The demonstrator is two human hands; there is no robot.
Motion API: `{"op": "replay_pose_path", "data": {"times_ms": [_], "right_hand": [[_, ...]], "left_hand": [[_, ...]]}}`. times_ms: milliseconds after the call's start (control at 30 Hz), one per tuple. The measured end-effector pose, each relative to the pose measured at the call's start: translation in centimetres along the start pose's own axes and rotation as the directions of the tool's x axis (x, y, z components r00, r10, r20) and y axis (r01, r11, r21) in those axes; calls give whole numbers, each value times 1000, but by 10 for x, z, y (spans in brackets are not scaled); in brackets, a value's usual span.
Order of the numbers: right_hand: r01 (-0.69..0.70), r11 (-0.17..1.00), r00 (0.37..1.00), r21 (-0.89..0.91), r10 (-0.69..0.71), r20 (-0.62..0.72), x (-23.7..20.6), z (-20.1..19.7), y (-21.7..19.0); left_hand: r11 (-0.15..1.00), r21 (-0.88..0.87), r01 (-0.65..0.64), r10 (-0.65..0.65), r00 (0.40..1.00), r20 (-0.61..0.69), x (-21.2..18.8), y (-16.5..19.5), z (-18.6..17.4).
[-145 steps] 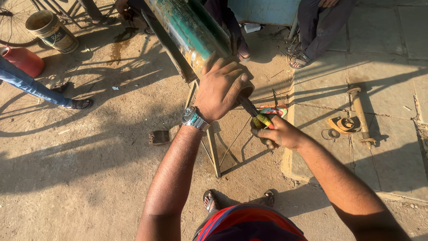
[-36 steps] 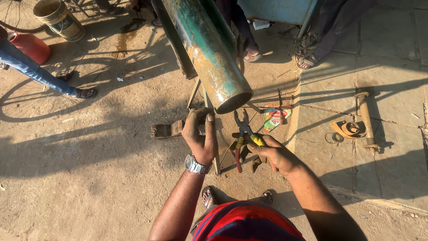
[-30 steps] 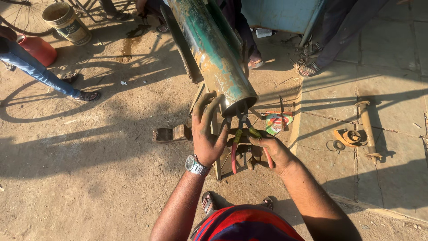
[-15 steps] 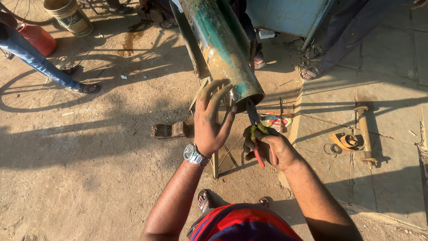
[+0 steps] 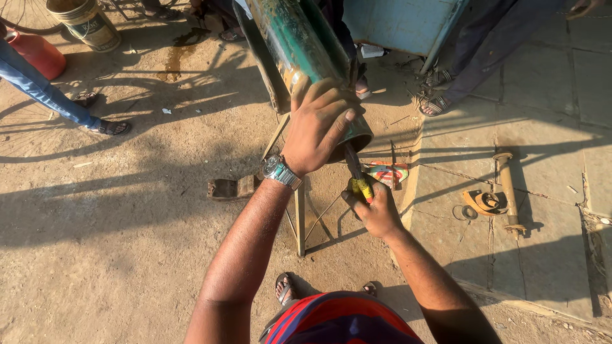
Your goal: The person uses pliers to repeatedly trim small pieces of metal wire protruding from the edge of a large metal cylinder. They hold the cylinder with one hand and use the pliers with the other to snip the wire, then rotate the cylinder to access different spots.
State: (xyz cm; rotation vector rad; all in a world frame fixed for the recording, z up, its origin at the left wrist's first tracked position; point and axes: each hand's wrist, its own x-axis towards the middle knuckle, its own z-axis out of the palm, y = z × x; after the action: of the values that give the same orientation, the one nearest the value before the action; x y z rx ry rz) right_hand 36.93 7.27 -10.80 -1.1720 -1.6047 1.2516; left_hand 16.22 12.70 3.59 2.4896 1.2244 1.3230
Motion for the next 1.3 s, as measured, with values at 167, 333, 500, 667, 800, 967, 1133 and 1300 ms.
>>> {"op": "replay_pose_path", "data": {"times_ms": [167,333,500,667,800,967,1133,1300], "right_hand": [[323,924,927,-204,-352,-126,8,11,18],[203,934,945,-295,-265,-192,18,6,42],[26,998,993,55,-20,-113,12,-11,55],[70,984,996,166,-77,37,2,-23,48],[0,992,998,125,-7,55,-14,-19,31],[57,923,973,381,-137,188,-32,-15,6],[43,923,974,383,-124,189,-35,-24,5],[-93,996,977,2,91,191,-44,-36,9]], "left_hand": [[1000,3,-1,1,1000,-14,0,-11,-1],[1000,-28,-6,6,1000,-17,-3,-21,-1],[1000,-18,2,-2,1000,-15,-2,-38,4],[1000,-3,17,-17,1000,9,-1,-47,3],[1000,-5,3,-3,1000,-7,-11,-33,1],[999,-39,1,-2,1000,-30,-33,-3,2],[992,-103,-71,59,991,-122,-66,28,8],[987,-158,34,-48,995,-85,-80,44,33]]}}
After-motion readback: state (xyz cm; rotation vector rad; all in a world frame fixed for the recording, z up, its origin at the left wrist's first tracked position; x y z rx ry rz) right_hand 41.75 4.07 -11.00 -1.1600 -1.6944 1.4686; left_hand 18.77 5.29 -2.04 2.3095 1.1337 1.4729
